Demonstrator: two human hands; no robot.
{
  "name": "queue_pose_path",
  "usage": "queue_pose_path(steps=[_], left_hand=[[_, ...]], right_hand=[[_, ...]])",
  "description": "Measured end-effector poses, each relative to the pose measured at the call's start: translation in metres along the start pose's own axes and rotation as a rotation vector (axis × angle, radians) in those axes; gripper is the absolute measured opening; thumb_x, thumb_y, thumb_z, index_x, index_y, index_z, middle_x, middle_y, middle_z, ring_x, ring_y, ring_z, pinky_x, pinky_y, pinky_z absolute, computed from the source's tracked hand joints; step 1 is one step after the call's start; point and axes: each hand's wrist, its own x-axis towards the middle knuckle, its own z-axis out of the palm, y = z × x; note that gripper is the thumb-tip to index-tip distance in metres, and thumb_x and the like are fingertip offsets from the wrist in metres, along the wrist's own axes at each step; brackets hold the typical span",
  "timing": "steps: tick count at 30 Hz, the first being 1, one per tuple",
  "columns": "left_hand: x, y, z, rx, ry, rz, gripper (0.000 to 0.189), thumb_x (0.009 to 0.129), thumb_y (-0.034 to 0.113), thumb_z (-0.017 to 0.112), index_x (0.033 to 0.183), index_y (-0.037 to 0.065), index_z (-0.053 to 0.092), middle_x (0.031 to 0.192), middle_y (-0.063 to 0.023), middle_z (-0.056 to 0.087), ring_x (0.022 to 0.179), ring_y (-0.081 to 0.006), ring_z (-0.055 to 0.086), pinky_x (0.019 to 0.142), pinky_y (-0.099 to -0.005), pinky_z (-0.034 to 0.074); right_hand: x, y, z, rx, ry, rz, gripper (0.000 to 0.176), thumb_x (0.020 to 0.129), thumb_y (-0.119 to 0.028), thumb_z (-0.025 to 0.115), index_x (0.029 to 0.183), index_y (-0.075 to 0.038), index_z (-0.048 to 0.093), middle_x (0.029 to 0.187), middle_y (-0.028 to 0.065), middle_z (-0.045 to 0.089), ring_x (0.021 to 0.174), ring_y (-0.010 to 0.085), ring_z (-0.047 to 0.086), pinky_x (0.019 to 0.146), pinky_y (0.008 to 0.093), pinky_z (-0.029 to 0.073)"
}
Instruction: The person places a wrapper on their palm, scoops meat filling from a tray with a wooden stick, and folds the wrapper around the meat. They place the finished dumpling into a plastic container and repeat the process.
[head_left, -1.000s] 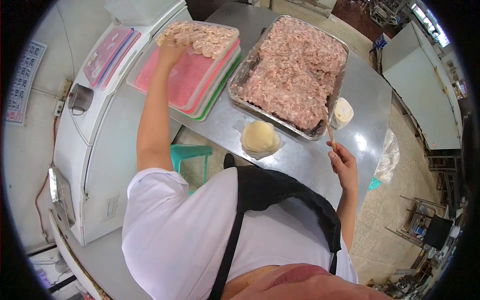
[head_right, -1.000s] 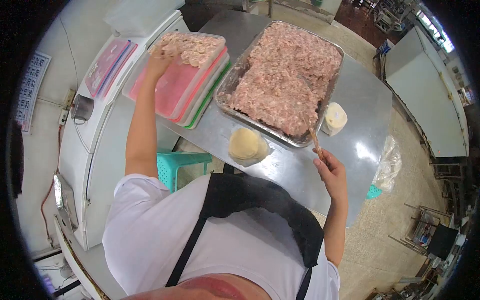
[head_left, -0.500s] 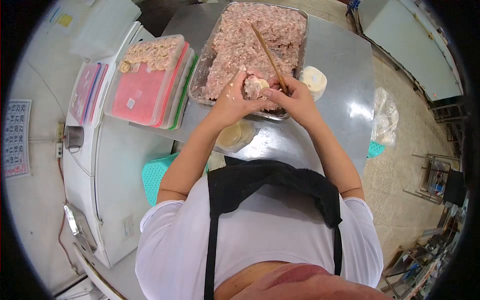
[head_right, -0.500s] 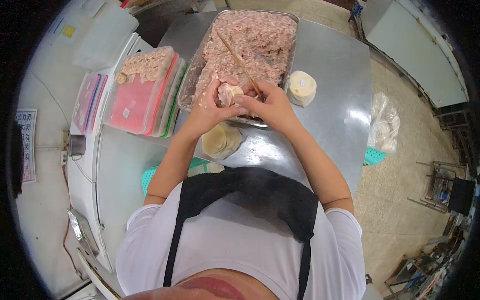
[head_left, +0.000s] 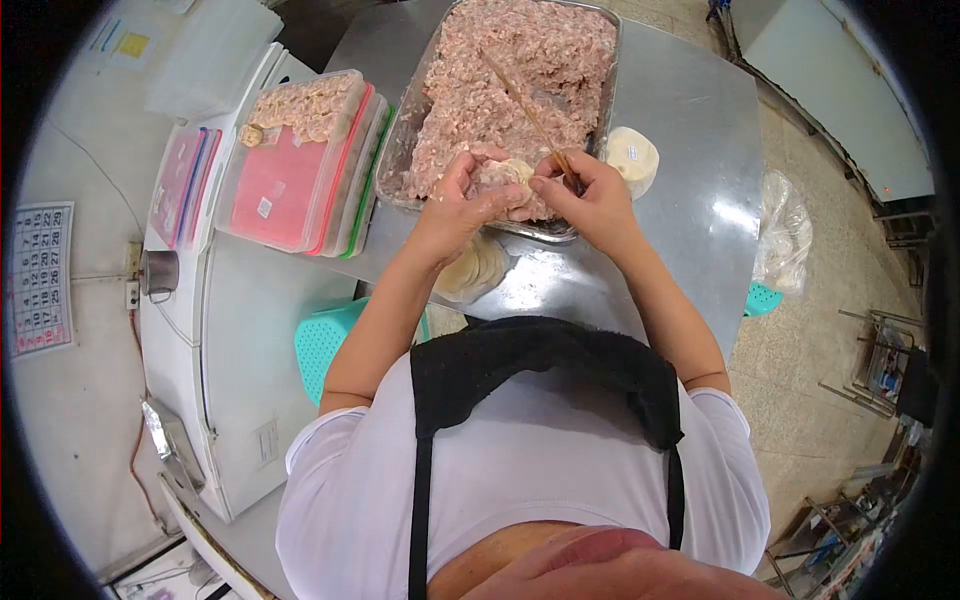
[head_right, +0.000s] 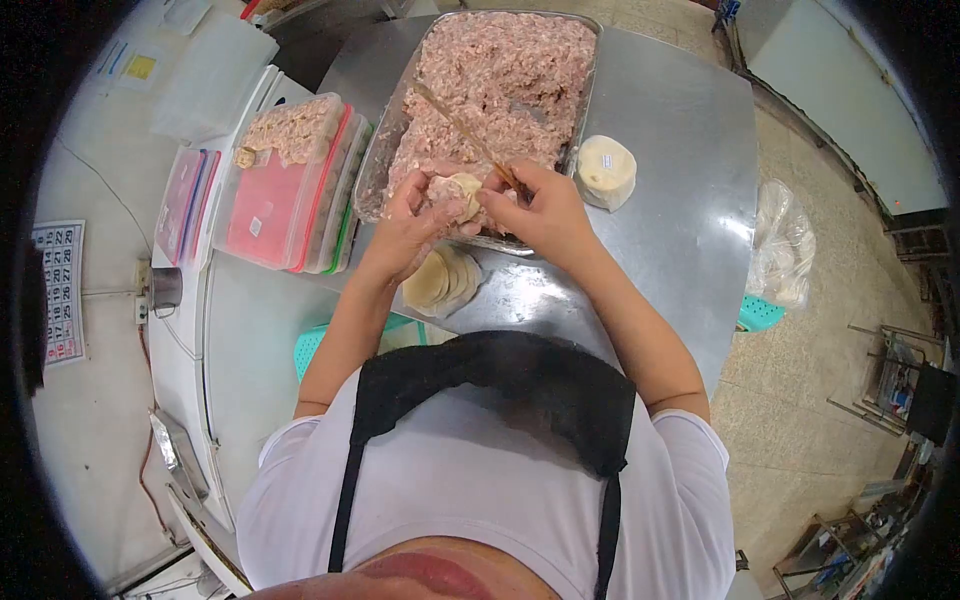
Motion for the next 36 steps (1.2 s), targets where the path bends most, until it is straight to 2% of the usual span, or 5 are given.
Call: queue_pose_path(steps=[9,15,21,28,36], left_hand=[[-0.001,-0.014,-0.013,-0.118,0.007,0.04,0.032,0.089,0.008,0.06,0.117,0.002,0.045,0.11,-0.0095,0.051,0.101,-0.0198,0.058,0.081,-0.0394,0.057],[-0.004,-0.011,-0.029,-0.468,-0.093,-0.148,0.03,0.09,0.009,0.059,0.115,0.003,0.044,0.102,-0.0116,0.056,0.097,-0.0215,0.06,0.083,-0.0427,0.056],[-0.009,-0.007,-0.036,-0.346,-0.042,-0.06,0.024,0.094,0.01,0.051,0.116,0.004,0.045,0.102,-0.0086,0.058,0.096,-0.0204,0.061,0.085,-0.0451,0.054],[-0.008,-0.005,-0.074,-0.584,-0.203,-0.157,0.027,0.095,0.013,0.052,0.119,0.003,0.046,0.099,-0.0075,0.058,0.094,-0.0185,0.06,0.083,-0.0442,0.054],[-0.007,-0.004,-0.097,-0.206,-0.191,-0.063,0.041,0.083,0.009,0.066,0.12,0.003,0.049,0.106,-0.0064,0.058,0.095,-0.0135,0.059,0.078,-0.0283,0.05]], right_hand=[[-0.001,-0.008,0.012,-0.288,0.011,-0.108,0.019,0.083,-0.016,0.066,0.093,0.0,0.063,0.074,-0.0034,0.058,0.067,0.0032,0.049,0.06,0.0199,0.04],[0.005,0.007,0.017,-0.076,0.057,-0.004,0.018,0.083,-0.017,0.066,0.092,-0.001,0.063,0.073,-0.003,0.057,0.066,0.0039,0.049,0.06,0.0203,0.04],[0.005,-0.011,0.036,-0.34,-0.033,0.022,0.018,0.083,-0.017,0.066,0.09,-0.001,0.063,0.075,-0.0037,0.056,0.067,0.0038,0.048,0.058,0.0204,0.038],[0.016,-0.011,0.057,0.158,0.021,0.156,0.013,0.08,-0.015,0.065,0.085,-0.003,0.062,0.069,-0.003,0.055,0.058,0.0051,0.048,0.053,0.0223,0.037],[0.026,-0.002,0.079,0.524,0.049,0.24,0.013,0.08,-0.007,0.063,0.092,-0.003,0.06,0.067,-0.0036,0.052,0.052,0.0035,0.043,0.045,0.02,0.029]])
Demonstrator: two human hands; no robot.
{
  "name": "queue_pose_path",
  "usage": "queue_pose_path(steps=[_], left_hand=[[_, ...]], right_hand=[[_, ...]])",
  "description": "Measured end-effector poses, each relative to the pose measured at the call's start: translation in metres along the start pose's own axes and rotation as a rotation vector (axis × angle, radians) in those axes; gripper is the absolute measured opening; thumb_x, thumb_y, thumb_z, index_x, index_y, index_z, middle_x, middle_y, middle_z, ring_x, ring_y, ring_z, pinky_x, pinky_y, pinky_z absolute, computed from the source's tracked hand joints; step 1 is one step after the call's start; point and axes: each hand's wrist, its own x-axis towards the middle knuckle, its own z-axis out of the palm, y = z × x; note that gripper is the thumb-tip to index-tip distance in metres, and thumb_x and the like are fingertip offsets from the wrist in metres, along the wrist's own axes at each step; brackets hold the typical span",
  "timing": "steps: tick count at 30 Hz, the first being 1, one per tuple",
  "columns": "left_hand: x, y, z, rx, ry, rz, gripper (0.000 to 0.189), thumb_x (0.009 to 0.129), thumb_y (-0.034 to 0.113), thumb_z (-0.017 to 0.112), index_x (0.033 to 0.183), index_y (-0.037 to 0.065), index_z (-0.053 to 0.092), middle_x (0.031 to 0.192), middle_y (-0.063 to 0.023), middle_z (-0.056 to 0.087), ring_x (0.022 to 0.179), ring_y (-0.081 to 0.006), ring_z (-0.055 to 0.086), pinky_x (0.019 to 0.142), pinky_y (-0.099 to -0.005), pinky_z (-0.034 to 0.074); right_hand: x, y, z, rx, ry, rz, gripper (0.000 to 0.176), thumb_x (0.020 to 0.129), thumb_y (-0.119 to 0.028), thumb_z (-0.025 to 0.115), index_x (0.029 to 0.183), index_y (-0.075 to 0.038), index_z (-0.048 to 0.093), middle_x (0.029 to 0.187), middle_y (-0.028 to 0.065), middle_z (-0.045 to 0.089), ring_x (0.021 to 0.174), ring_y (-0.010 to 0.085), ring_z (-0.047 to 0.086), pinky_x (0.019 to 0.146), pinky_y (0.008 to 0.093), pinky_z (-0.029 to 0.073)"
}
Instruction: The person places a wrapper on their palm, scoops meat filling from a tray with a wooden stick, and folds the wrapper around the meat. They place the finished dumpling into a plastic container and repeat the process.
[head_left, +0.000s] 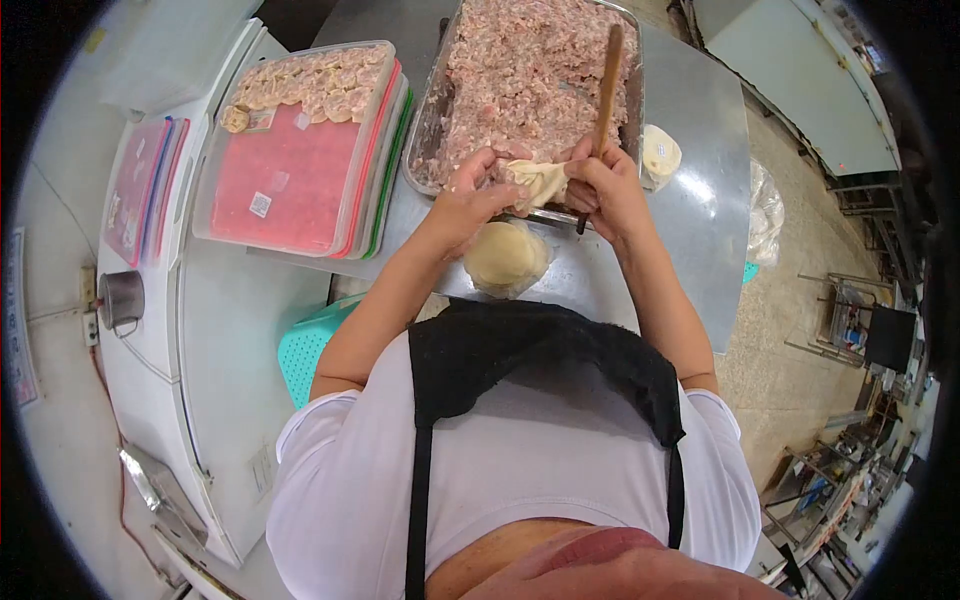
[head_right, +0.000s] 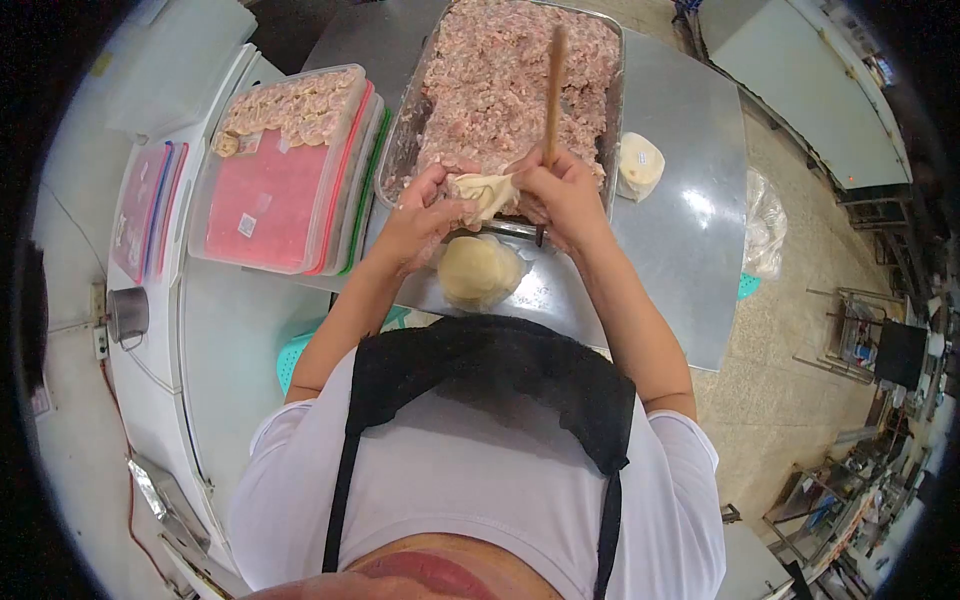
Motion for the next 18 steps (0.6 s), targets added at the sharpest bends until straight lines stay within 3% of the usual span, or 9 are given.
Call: queue_pose_path(steps=[1,3,4,6,8,9,13,15,18], left_hand=[[-0.001,0.002,-0.002,-0.004,-0.01,-0.002,0.041,0.083,0.009,0.066,0.12,0.003,0.049,0.106,-0.0064,0.058,0.095,-0.0135,0.059,0.078,-0.0283,0.05],[-0.003,0.011,-0.003,0.001,-0.032,-0.023,0.044,0.082,0.005,0.064,0.123,0.002,0.05,0.113,-0.0092,0.057,0.104,-0.016,0.057,0.091,-0.0294,0.045],[-0.003,0.015,-0.003,-0.003,-0.037,-0.025,0.044,0.082,0.005,0.064,0.123,0.002,0.05,0.113,-0.0092,0.057,0.104,-0.016,0.057,0.091,-0.0294,0.045],[-0.004,0.021,-0.003,0.302,-0.035,0.006,0.043,0.082,0.006,0.064,0.123,0.002,0.052,0.117,-0.0083,0.057,0.107,-0.0144,0.055,0.093,-0.029,0.044],[0.002,0.01,-0.018,0.432,-0.065,0.038,0.043,0.082,0.006,0.064,0.123,0.001,0.052,0.117,-0.0076,0.057,0.107,-0.0139,0.055,0.094,-0.0286,0.044],[0.004,0.009,-0.022,0.565,-0.094,0.074,0.044,0.082,0.006,0.063,0.124,0.001,0.053,0.118,-0.0069,0.057,0.108,-0.0134,0.054,0.094,-0.0283,0.043],[0.003,0.007,-0.026,0.49,-0.187,0.025,0.047,0.083,0.007,0.063,0.128,0.001,0.051,0.12,-0.0073,0.056,0.108,-0.0138,0.054,0.095,-0.0282,0.043],[0.001,0.006,-0.026,0.157,-0.201,-0.084,0.049,0.083,0.009,0.063,0.129,0.001,0.05,0.119,-0.0074,0.056,0.11,-0.014,0.053,0.095,-0.0278,0.042],[-0.007,0.013,-0.009,0.357,-0.19,0.037,0.054,0.081,0.011,0.067,0.13,-0.001,0.047,0.12,-0.0085,0.055,0.11,-0.0138,0.053,0.095,-0.0273,0.042]], right_hand=[[0.002,0.003,-0.002,0.079,0.013,-0.007,0.014,0.081,-0.007,0.064,0.094,-0.004,0.06,0.068,-0.003,0.052,0.052,0.0034,0.043,0.044,0.02,0.028],[0.001,0.001,0.004,0.155,0.03,-0.015,0.015,0.081,-0.007,0.064,0.095,-0.004,0.059,0.07,-0.0024,0.052,0.052,0.0033,0.043,0.044,0.0199,0.028],[-0.003,-0.005,0.013,0.011,0.069,-0.02,0.018,0.081,-0.009,0.066,0.097,-0.004,0.06,0.071,-0.0025,0.053,0.053,0.0031,0.043,0.045,0.0202,0.029],[-0.008,-0.004,0.024,-0.132,0.112,-0.02,0.02,0.082,-0.011,0.068,0.099,-0.005,0.06,0.072,-0.0025,0.053,0.054,0.003,0.042,0.046,0.0205,0.031],[-0.01,0.001,0.03,-0.693,0.132,-0.202,0.023,0.083,-0.017,0.07,0.099,-0.003,0.061,0.073,-0.003,0.055,0.058,0.003,0.045,0.051,0.0206,0.035],[-0.011,0.0,0.03,-0.766,0.143,-0.13,0.024,0.084,-0.019,0.07,0.099,-0.002,0.062,0.073,-0.0035,0.056,0.063,0.0034,0.047,0.056,0.0206,0.039],[-0.014,-0.003,0.026,-0.49,0.164,-0.077,0.018,0.087,-0.018,0.067,0.095,-0.003,0.062,0.07,-0.0035,0.056,0.061,0.003,0.048,0.053,0.0195,0.037],[-0.018,-0.005,0.024,-0.333,0.145,-0.018,0.017,0.087,-0.018,0.067,0.094,-0.004,0.062,0.07,-0.0038,0.055,0.058,0.0023,0.045,0.049,0.0192,0.034],[-0.023,-0.008,0.025,-0.097,0.096,0.045,0.015,0.089,-0.018,0.065,0.093,-0.006,0.059,0.069,-0.0046,0.053,0.051,0.0016,0.04,0.044,0.0189,0.028]])
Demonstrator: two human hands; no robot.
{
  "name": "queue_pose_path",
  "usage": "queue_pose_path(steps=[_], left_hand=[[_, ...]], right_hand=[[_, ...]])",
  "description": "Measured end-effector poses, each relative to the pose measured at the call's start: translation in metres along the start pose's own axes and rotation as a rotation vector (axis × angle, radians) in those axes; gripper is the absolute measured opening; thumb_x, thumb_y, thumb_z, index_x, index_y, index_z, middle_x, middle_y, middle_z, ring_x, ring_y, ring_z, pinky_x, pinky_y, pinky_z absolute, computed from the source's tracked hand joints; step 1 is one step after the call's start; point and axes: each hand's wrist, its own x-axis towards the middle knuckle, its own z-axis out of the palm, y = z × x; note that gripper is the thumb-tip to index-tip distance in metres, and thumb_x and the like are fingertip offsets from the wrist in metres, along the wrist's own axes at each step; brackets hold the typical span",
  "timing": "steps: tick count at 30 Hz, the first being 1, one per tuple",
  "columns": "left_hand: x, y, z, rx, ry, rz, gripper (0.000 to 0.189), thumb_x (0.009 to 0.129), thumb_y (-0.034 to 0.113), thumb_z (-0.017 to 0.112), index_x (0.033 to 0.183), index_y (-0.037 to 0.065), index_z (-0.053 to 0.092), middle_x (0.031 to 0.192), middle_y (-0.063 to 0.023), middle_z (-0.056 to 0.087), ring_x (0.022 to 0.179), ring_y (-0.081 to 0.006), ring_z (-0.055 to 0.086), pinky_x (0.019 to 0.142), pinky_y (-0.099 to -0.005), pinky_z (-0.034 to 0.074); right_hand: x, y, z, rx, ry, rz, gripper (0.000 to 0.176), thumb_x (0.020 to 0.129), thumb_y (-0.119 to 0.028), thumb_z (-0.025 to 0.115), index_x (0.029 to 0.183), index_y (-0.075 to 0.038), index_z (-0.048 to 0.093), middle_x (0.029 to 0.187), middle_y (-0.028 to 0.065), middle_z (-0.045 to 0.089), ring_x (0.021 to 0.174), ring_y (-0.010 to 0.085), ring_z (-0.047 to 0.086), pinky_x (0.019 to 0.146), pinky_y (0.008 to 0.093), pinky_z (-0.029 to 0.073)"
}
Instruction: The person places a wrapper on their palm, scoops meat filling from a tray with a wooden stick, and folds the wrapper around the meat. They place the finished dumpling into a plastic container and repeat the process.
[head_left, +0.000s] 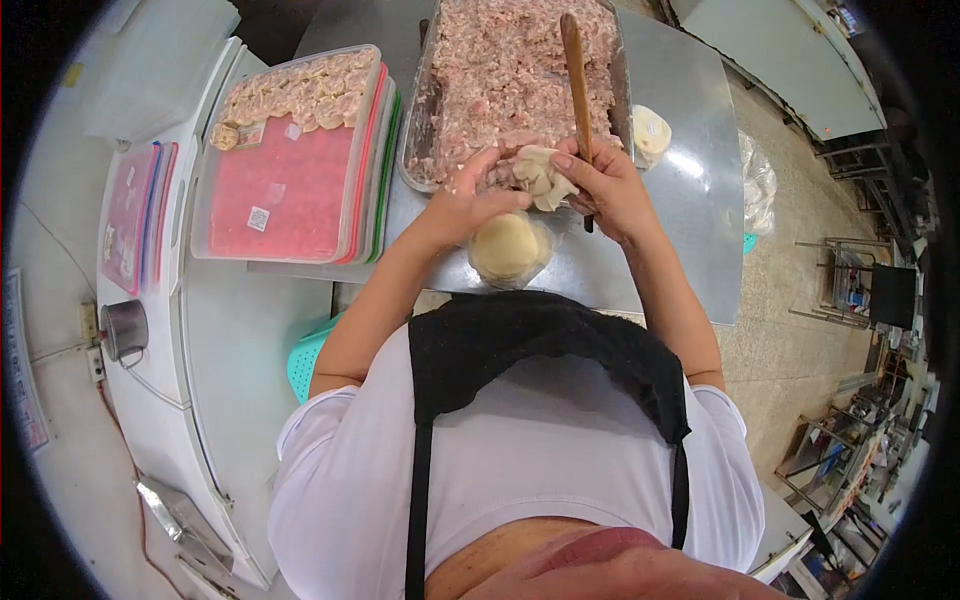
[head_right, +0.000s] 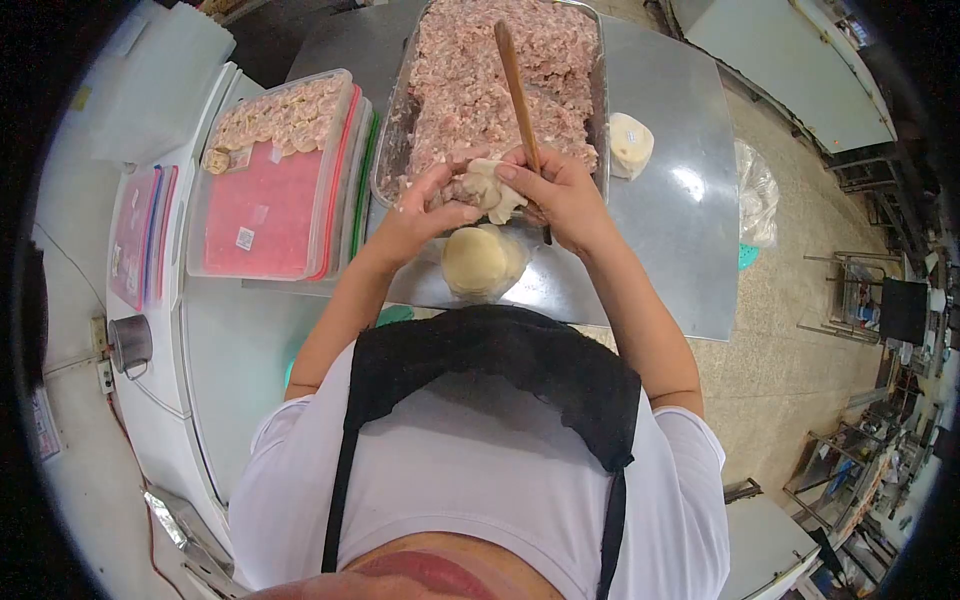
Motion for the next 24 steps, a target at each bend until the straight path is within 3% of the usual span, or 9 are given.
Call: queue_pose_path(steps=[1,3,4,10,13,15,18,22,24], left_hand=[[-0.003,0.008,0.007,0.002,0.001,0.002,0.054,0.081,0.011,0.067,0.13,-0.001,0.047,0.12,-0.0085,0.055,0.11,-0.0138,0.053,0.095,-0.0273,0.042],[-0.008,0.021,0.018,0.509,0.049,0.075,0.058,0.08,0.011,0.07,0.131,-0.002,0.045,0.121,-0.0097,0.054,0.111,-0.015,0.052,0.095,-0.0279,0.042],[-0.007,0.019,0.019,0.512,0.053,0.074,0.058,0.08,0.011,0.07,0.131,-0.002,0.045,0.121,-0.0097,0.054,0.111,-0.015,0.052,0.095,-0.0279,0.042],[-0.003,-0.001,0.029,-0.216,-0.006,-0.004,0.059,0.078,0.018,0.074,0.129,0.002,0.048,0.118,-0.0063,0.057,0.112,-0.0153,0.053,0.09,-0.03,0.046],[-0.002,-0.006,0.041,-0.102,0.09,0.101,0.055,0.079,0.02,0.073,0.127,0.002,0.051,0.116,-0.008,0.059,0.112,-0.0175,0.055,0.09,-0.0313,0.046],[-0.002,-0.007,0.046,0.454,0.122,0.198,0.052,0.08,0.022,0.072,0.124,0.003,0.053,0.112,-0.0113,0.06,0.112,-0.0212,0.055,0.089,-0.0331,0.045],[-0.003,0.0,0.064,0.602,0.207,0.147,0.05,0.079,0.024,0.073,0.12,0.001,0.056,0.106,-0.0138,0.061,0.106,-0.0249,0.058,0.089,-0.0341,0.045],[0.002,-0.011,0.056,0.575,0.18,0.204,0.047,0.076,0.023,0.076,0.114,0.001,0.06,0.103,-0.0104,0.062,0.098,-0.0222,0.06,0.087,-0.0329,0.046],[0.001,-0.023,0.05,0.106,0.222,0.01,0.042,0.075,0.02,0.077,0.11,0.001,0.062,0.105,-0.0064,0.062,0.094,-0.018,0.061,0.085,-0.0301,0.046]], right_hand=[[-0.002,-0.001,0.0,0.08,-0.025,0.01,0.013,0.09,-0.018,0.064,0.094,-0.007,0.058,0.069,-0.0051,0.052,0.048,0.0015,0.037,0.041,0.0189,0.025],[-0.007,-0.004,-0.002,0.16,-0.065,0.009,0.012,0.091,-0.017,0.062,0.095,-0.007,0.057,0.068,-0.0051,0.052,0.047,0.0018,0.036,0.041,0.0188,0.025],[-0.009,-0.006,-0.003,0.24,-0.103,0.008,0.011,0.092,-0.016,0.061,0.097,-0.007,0.055,0.068,-0.0051,0.051,0.045,0.0021,0.035,0.04,0.0187,0.025],[-0.021,-0.015,-0.013,0.409,-0.049,0.035,0.011,0.093,-0.016,0.059,0.098,-0.008,0.054,0.067,-0.0043,0.05,0.043,0.0012,0.034,0.037,0.0175,0.026],[-0.023,-0.014,-0.017,0.402,-0.047,0.045,0.011,0.093,-0.017,0.059,0.098,-0.009,0.053,0.067,-0.0039,0.05,0.042,0.0013,0.034,0.036,0.0172,0.025],[-0.024,-0.013,-0.02,0.4,-0.096,0.042,0.011,0.093,-0.017,0.059,0.098,-0.009,0.053,0.067,-0.0038,0.05,0.042,0.0012,0.034,0.036,0.0169,0.025],[-0.026,-0.011,-0.023,0.4,-0.168,0.053,0.011,0.093,-0.017,0.059,0.098,-0.009,0.053,0.067,-0.0038,0.05,0.042,0.001,0.033,0.036,0.0165,0.024],[-0.027,-0.017,-0.034,0.367,-0.201,0.057,0.012,0.093,-0.017,0.059,0.099,-0.008,0.053,0.066,-0.0039,0.049,0.042,0.0009,0.033,0.036,0.0165,0.024],[-0.026,-0.022,-0.046,0.372,-0.16,0.035,0.011,0.093,-0.017,0.058,0.099,-0.008,0.054,0.067,-0.0035,0.05,0.042,0.0009,0.033,0.037,0.0166,0.024]])
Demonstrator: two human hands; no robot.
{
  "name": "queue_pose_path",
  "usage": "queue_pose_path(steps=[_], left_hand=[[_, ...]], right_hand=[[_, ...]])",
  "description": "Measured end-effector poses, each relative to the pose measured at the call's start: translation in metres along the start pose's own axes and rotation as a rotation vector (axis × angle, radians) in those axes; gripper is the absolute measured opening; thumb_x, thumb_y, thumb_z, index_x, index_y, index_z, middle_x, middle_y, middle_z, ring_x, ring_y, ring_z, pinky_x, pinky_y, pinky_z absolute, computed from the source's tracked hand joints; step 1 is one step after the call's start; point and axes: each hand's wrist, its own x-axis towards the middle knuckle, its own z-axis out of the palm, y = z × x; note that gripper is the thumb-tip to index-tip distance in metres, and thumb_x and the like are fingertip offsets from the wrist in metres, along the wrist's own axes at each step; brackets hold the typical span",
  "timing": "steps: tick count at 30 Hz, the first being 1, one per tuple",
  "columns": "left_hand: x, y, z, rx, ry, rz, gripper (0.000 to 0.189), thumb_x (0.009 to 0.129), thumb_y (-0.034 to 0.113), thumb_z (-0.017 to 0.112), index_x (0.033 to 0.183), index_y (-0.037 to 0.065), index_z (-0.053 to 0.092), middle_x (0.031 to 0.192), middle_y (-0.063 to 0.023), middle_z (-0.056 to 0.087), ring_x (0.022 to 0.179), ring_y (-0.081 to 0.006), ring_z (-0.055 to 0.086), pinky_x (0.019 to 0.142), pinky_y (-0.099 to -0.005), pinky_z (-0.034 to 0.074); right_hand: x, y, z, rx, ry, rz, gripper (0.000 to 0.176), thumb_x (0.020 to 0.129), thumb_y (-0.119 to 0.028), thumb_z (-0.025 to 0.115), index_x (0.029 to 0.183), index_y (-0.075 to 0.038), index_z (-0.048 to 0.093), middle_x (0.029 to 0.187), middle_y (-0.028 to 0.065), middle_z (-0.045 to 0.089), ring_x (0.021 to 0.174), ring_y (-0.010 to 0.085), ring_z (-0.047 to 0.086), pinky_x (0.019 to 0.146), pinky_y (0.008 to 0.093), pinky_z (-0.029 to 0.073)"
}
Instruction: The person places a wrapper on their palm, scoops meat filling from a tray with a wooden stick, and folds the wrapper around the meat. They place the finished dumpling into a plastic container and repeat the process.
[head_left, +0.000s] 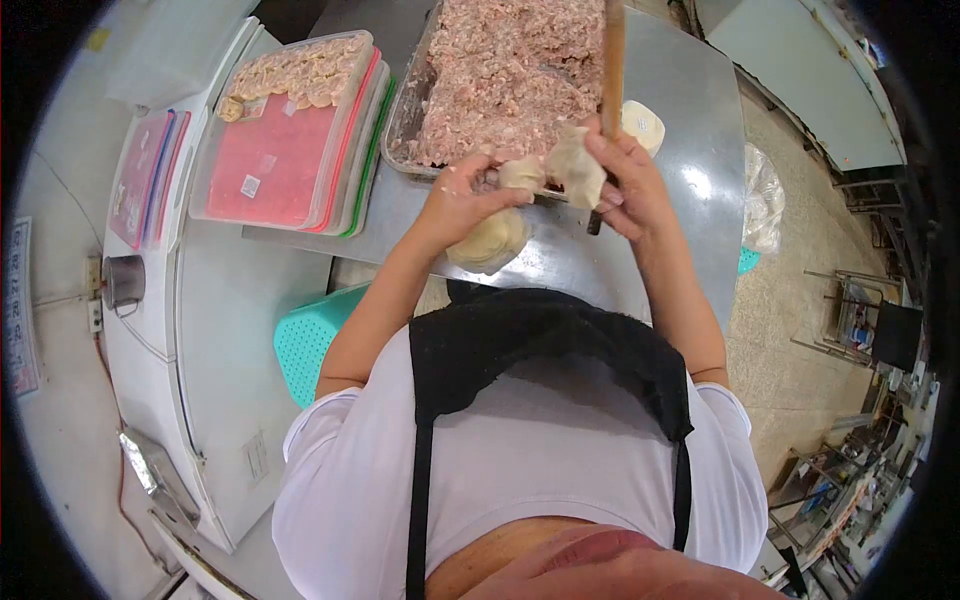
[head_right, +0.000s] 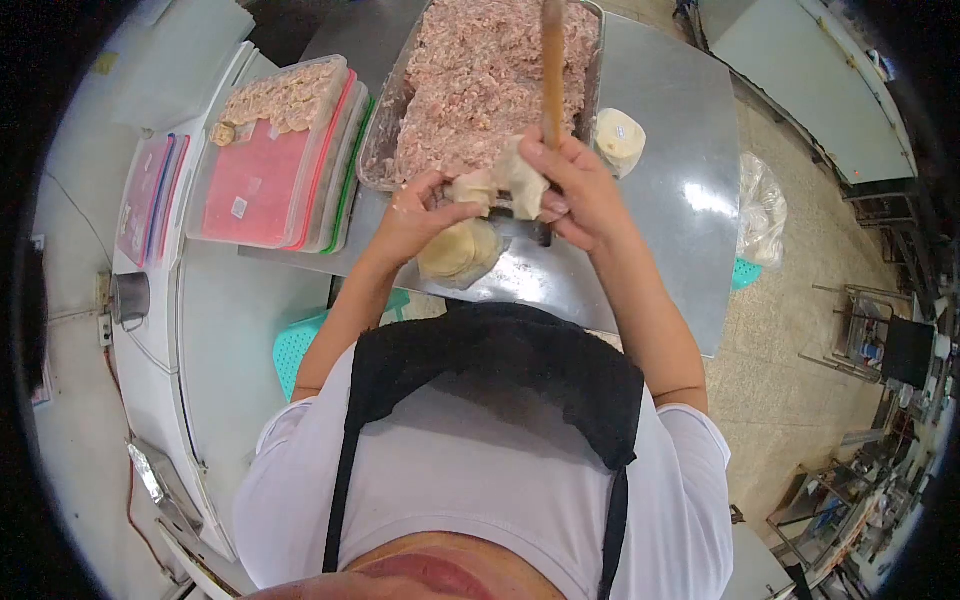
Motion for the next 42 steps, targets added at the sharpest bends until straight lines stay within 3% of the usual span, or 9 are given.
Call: queue_pose_path(steps=[6,8,10,14,19,26,31,40,42], left_hand=[[-0.012,-0.007,-0.03,-0.768,0.152,-0.055,0.044,0.086,-0.003,0.057,0.129,0.001,0.046,0.113,-0.0132,0.058,0.102,-0.0257,0.061,0.093,-0.0355,0.051],[-0.016,-0.01,-0.043,-0.941,0.097,-0.014,0.048,0.087,-0.003,0.054,0.133,-0.001,0.039,0.123,-0.0162,0.054,0.112,-0.0257,0.057,0.096,-0.0365,0.049],[-0.022,0.0,-0.045,-0.953,0.144,0.041,0.047,0.086,-0.004,0.053,0.131,-0.002,0.039,0.124,-0.0183,0.053,0.113,-0.0266,0.056,0.096,-0.0393,0.05],[-0.028,-0.003,-0.068,-0.777,0.133,0.017,0.045,0.086,-0.003,0.053,0.129,0.001,0.041,0.115,-0.0127,0.058,0.098,-0.0219,0.061,0.081,-0.034,0.053],[-0.026,0.028,-0.062,0.318,0.439,0.279,0.043,0.082,0.009,0.067,0.121,0.005,0.051,0.102,-0.0047,0.059,0.085,-0.011,0.057,0.068,-0.0268,0.046],[-0.023,0.026,-0.08,0.03,0.333,0.029,0.041,0.078,0.017,0.075,0.113,0.007,0.057,0.085,0.0007,0.062,0.074,-0.0082,0.056,0.064,-0.0246,0.045],[-0.009,-0.015,-0.095,0.565,0.398,-0.003,0.038,0.077,0.021,0.077,0.107,0.007,0.058,0.08,0.0009,0.062,0.071,-0.0098,0.057,0.064,-0.0249,0.046],[-0.007,-0.021,-0.081,0.412,0.124,-0.218,0.048,0.078,0.026,0.076,0.113,0.002,0.056,0.093,-0.0059,0.062,0.082,-0.0109,0.058,0.07,-0.0273,0.047],[0.002,-0.024,-0.079,0.509,0.167,-0.135,0.052,0.078,0.028,0.076,0.116,0.001,0.056,0.097,-0.0081,0.062,0.085,-0.0125,0.059,0.072,-0.0287,0.048]], right_hand=[[-0.007,-0.01,-0.025,-0.382,-0.027,0.076,0.012,0.091,-0.016,0.059,0.096,-0.006,0.058,0.077,0.0018,0.062,0.047,0.005,0.043,0.042,0.0223,0.033],[-0.006,0.015,-0.046,-1.064,-0.203,-0.031,0.017,0.091,-0.015,0.057,0.101,-0.002,0.062,0.075,-0.0012,0.059,0.057,0.0089,0.05,0.051,0.0243,0.039],[-0.007,0.042,-0.063,-1.176,-0.226,-0.062,0.018,0.087,-0.012,0.059,0.1,0.0,0.064,0.078,0.0035,0.062,0.066,0.0172,0.056,0.062,0.0321,0.045],[-0.008,0.052,-0.053,-1.55,-0.25,-0.026,0.019,0.082,-0.017,0.065,0.088,0.001,0.06,0.079,0.0176,0.064,0.077,0.0324,0.063,0.069,0.0377,0.049],[-0.008,0.03,-0.035,-1.51,-0.213,0.082,0.027,0.083,-0.022,0.067,0.096,0.0,0.058,0.094,0.0183,0.064,0.087,0.0353,0.062,0.075,0.0394,0.049],[0.022,-0.028,-0.056,-1.7,-0.106,-0.163,0.022,0.09,-0.02,0.055,0.095,-0.001,0.064,0.093,0.0182,0.066,0.09,0.0362,0.062,0.078,0.0424,0.048],[0.052,-0.028,-0.075,-2.449,0.179,-0.153,0.022,0.087,-0.02,0.051,0.082,-0.004,0.065,0.081,0.0153,0.066,0.074,0.0329,0.066,0.061,0.0448,0.052],[-0.004,0.023,-0.058,-2.086,0.319,-0.105,0.033,0.096,-0.03,0.046,0.089,-0.004,0.064,0.074,0.0179,0.063,0.07,0.0348,0.063,0.063,0.0457,0.047],[0.007,0.026,-0.066,-1.552,0.289,-0.026,0.039,0.096,-0.032,0.048,0.079,-0.001,0.064,0.064,0.0158,0.06,0.065,0.0304,0.061,0.059,0.0395,0.045]])
